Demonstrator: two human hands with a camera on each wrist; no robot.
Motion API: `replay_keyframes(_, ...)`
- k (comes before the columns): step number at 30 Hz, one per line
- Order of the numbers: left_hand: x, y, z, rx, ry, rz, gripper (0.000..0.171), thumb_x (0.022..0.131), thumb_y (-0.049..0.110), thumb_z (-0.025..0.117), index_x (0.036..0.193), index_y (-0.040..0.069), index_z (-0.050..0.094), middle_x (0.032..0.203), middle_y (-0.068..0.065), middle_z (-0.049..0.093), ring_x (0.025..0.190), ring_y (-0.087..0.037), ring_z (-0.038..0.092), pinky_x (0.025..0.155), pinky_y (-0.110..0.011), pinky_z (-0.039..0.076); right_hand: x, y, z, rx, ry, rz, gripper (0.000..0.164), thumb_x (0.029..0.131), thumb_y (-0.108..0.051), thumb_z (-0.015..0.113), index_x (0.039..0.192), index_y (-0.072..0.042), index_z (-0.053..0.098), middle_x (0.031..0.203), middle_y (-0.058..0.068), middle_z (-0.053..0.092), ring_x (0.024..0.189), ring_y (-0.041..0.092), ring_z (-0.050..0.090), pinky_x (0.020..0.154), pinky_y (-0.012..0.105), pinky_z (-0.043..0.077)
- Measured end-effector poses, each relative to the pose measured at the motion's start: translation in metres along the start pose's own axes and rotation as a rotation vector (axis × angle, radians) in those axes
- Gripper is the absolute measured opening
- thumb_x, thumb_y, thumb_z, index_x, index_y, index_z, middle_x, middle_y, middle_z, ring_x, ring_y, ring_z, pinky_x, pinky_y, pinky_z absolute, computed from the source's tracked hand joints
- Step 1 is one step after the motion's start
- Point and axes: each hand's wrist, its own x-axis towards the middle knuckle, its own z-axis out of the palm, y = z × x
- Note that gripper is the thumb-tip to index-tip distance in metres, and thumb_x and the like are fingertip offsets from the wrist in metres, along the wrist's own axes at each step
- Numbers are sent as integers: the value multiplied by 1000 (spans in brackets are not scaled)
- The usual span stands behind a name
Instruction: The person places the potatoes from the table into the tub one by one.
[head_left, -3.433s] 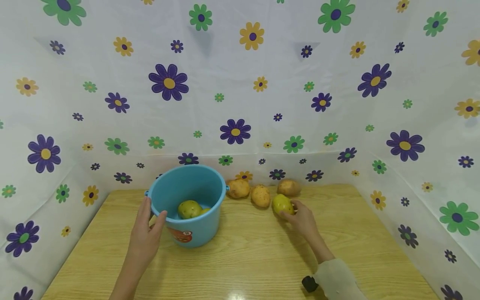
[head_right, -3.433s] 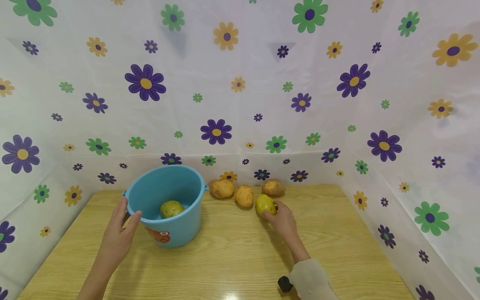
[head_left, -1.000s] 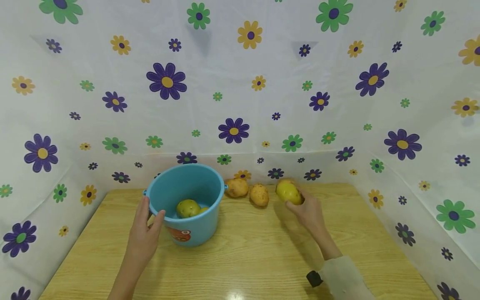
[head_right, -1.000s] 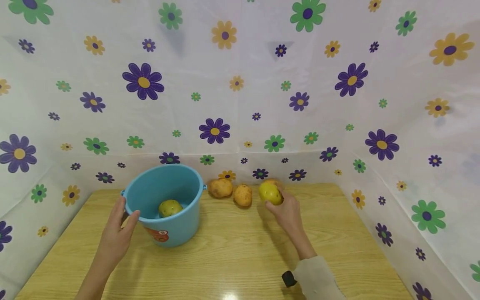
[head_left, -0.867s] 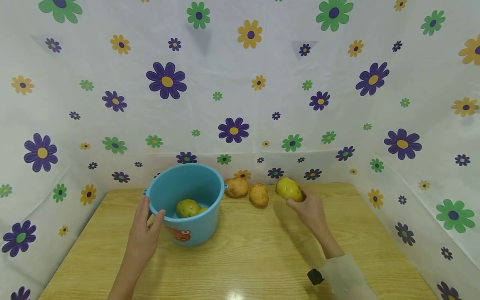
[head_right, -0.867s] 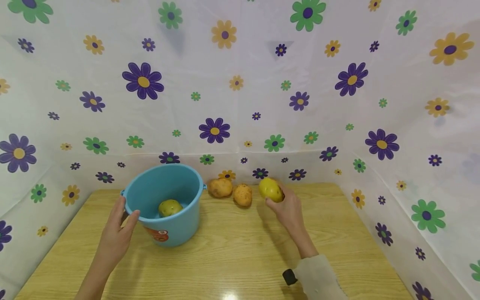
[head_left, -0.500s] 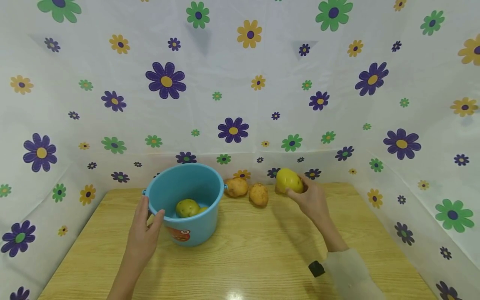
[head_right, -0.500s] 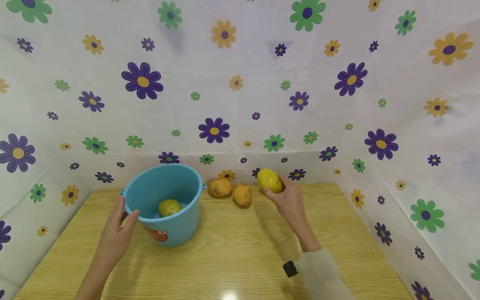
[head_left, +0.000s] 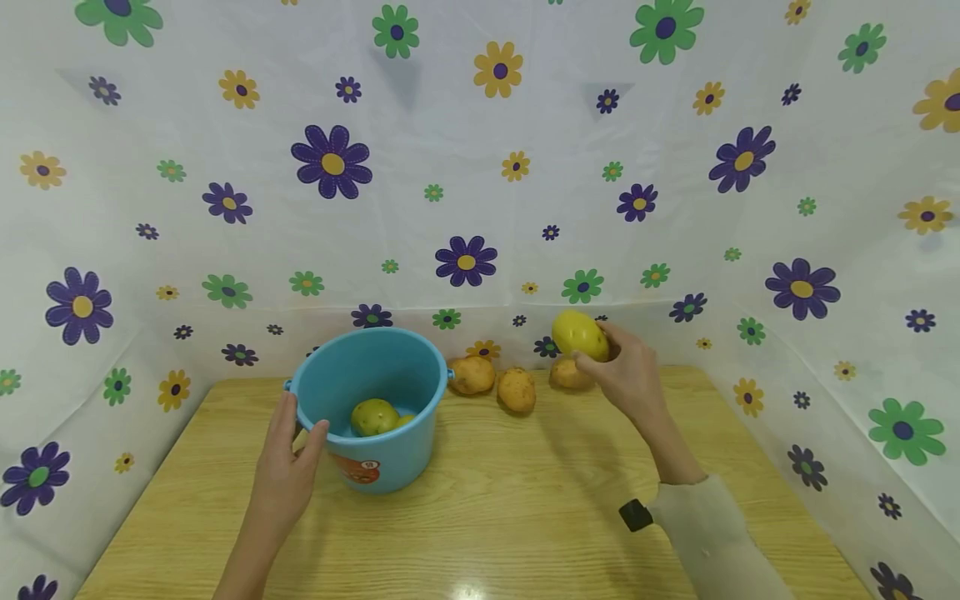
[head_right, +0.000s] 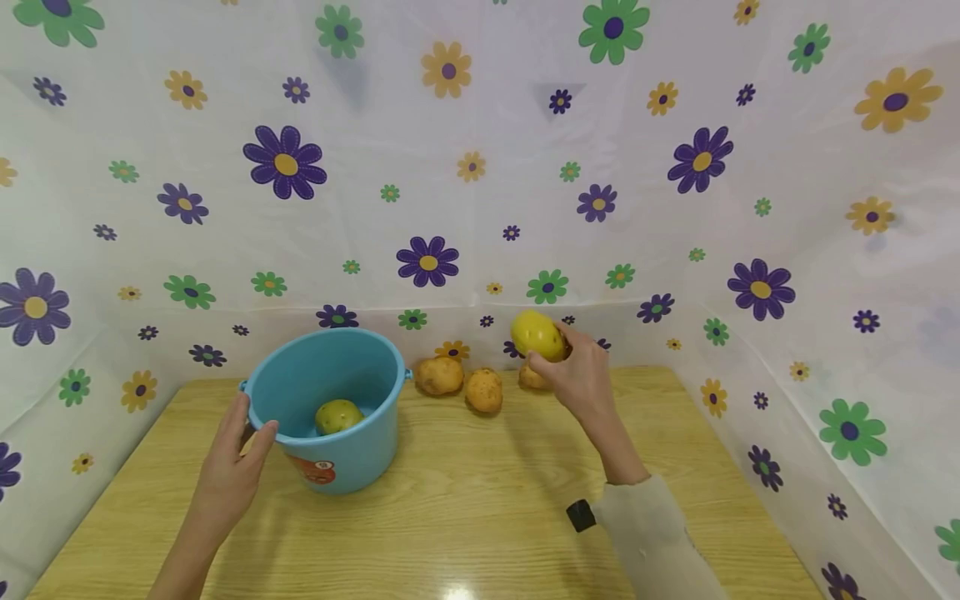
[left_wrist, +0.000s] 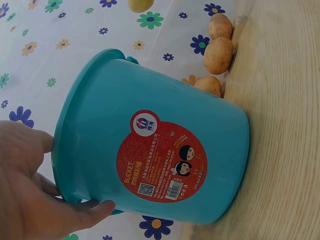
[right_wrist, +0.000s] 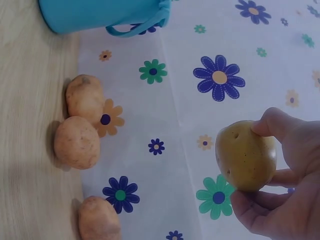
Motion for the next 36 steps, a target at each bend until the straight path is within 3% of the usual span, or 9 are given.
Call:
replay_keyframes(13, 1, 1, 0, -14, 2, 7, 81, 112, 37, 46, 164, 4, -6, 171, -18, -9, 152, -52, 15, 112, -67, 34, 3, -17, 0, -1, -49, 18, 61, 91, -19, 77, 142, 8, 56, 119, 27, 69, 91, 34, 66, 81, 47, 60)
replay_keyframes(23, 2, -1, 0, -20, 3, 26, 80, 112, 35, 46, 164, 3, -5, 171, -20, -8, 151, -53, 16, 111, -67, 35, 7, -49, 29, 97, -97, -54, 58, 89, -18, 80, 138, 7, 60, 113, 21, 72, 88, 30, 67, 77, 43, 61)
replay_keyframes(36, 0, 0, 1, -8, 1, 15, 80, 112, 36, 46, 164, 3, -6, 171, -20, -7, 151, -53, 16, 111, -66, 35, 7, -95, 70, 134, -129, -143, 58, 85, -21, 81, 135, 3, 64, 111, 16, 71, 85, 26, 62, 73, 36, 57)
